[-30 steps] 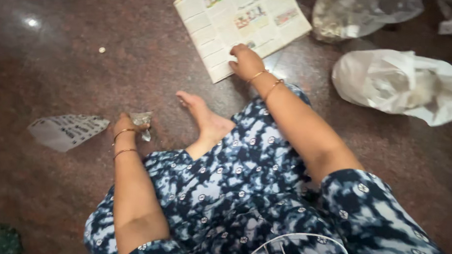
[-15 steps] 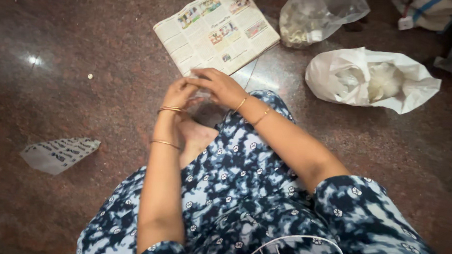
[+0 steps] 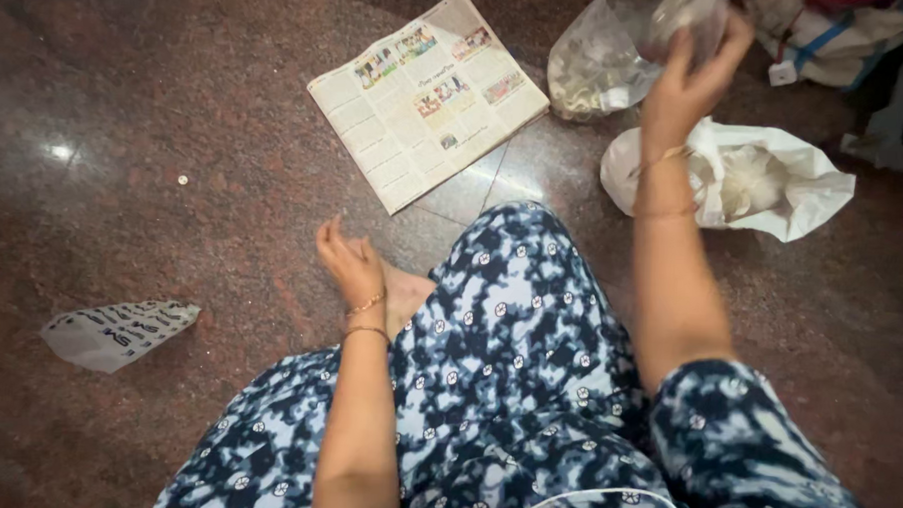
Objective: The person sits on the floor and sorts small metal parts from a newspaper into several plastic bags. They handle the parts one by one, placing them into different bags, and then fold the newspaper and tie the bags.
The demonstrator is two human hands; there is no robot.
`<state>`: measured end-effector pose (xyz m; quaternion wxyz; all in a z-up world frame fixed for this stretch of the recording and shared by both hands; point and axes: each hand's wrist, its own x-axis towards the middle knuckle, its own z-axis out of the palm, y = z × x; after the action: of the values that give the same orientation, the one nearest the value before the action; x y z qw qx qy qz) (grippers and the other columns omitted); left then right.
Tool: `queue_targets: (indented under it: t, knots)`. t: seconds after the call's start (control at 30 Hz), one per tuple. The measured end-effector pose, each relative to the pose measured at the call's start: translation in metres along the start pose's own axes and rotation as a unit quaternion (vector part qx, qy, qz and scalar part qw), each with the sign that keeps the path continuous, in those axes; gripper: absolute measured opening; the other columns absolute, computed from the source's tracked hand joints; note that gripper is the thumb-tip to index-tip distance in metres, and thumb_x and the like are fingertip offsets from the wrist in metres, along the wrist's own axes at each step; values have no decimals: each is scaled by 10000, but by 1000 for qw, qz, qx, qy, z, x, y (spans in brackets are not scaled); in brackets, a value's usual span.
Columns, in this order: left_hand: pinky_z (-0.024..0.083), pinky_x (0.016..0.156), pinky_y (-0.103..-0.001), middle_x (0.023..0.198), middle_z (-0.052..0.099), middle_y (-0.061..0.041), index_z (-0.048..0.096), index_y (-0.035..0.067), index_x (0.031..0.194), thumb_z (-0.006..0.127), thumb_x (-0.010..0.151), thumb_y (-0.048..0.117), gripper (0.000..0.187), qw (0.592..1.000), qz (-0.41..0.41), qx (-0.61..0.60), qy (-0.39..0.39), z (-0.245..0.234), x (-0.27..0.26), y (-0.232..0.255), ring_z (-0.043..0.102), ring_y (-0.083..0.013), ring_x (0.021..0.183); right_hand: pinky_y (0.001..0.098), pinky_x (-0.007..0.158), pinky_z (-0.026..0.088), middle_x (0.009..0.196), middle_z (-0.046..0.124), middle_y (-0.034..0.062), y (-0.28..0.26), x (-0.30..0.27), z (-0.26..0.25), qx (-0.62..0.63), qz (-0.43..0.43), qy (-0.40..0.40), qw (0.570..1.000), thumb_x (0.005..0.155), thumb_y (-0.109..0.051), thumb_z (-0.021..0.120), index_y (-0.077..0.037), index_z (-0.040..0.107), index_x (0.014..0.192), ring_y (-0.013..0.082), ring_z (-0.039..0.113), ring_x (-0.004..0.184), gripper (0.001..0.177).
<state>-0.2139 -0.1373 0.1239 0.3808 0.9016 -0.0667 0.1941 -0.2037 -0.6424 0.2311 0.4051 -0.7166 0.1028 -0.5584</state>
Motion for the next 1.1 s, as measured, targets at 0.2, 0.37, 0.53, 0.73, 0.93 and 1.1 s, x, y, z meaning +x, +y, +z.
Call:
queue_targets:
  t: [0.2,0.37,0.53,0.73,0.93,1.1]
  knots:
    - [430,1069,-482,1234,520,-230,559,-38,1221,866,761,97,570,995,-63,-46,65,-1,7,-4,513,-415,1200,356,958,519,1135,680,71,35,37,-9,-26,122,-106,987,1037,-32,648,-28,557,1260,213,662,1055,240]
    - [428,1063,-494,1227,524,-234,559,-45,1190,878,766,103,551,995,-58,-39,75,3,4,-10,515,-419,1186,354,987,609,1197,707,102,18,27,-35,11,55,-73,996,1091,6,635,-32,611,1267,191,712,1058,182]
    - [449,1035,-483,1173,556,-209,590,-6,1102,897,752,110,480,995,-73,-30,56,7,3,-20,542,-401,1144,376,751,549,930,640,142,-31,3,-35,-252,-19,-155,955,890,-64,852,-63,634,1286,260,640,769,452]
    - [457,1013,-471,1185,549,-234,566,-40,1189,909,709,144,618,987,-110,-66,92,8,3,-22,543,-418,1118,387,678,537,759,685,174,-42,-8,-3,-325,188,-247,893,776,-218,868,-59,525,1418,295,677,598,746]
    - [462,1055,-460,1243,601,-240,591,-34,1223,887,749,143,586,990,-67,-90,86,16,-2,-38,568,-425,1183,422,619,543,725,697,179,-5,-29,25,-326,29,-235,915,924,-182,845,30,706,864,302,702,645,260]
    - [542,972,-404,1255,681,-207,687,52,1158,813,861,125,331,991,-56,-90,77,24,-8,-51,671,-375,1120,379,533,521,671,702,127,-65,-55,65,-235,151,-228,933,1003,-143,752,29,666,782,213,696,544,293]
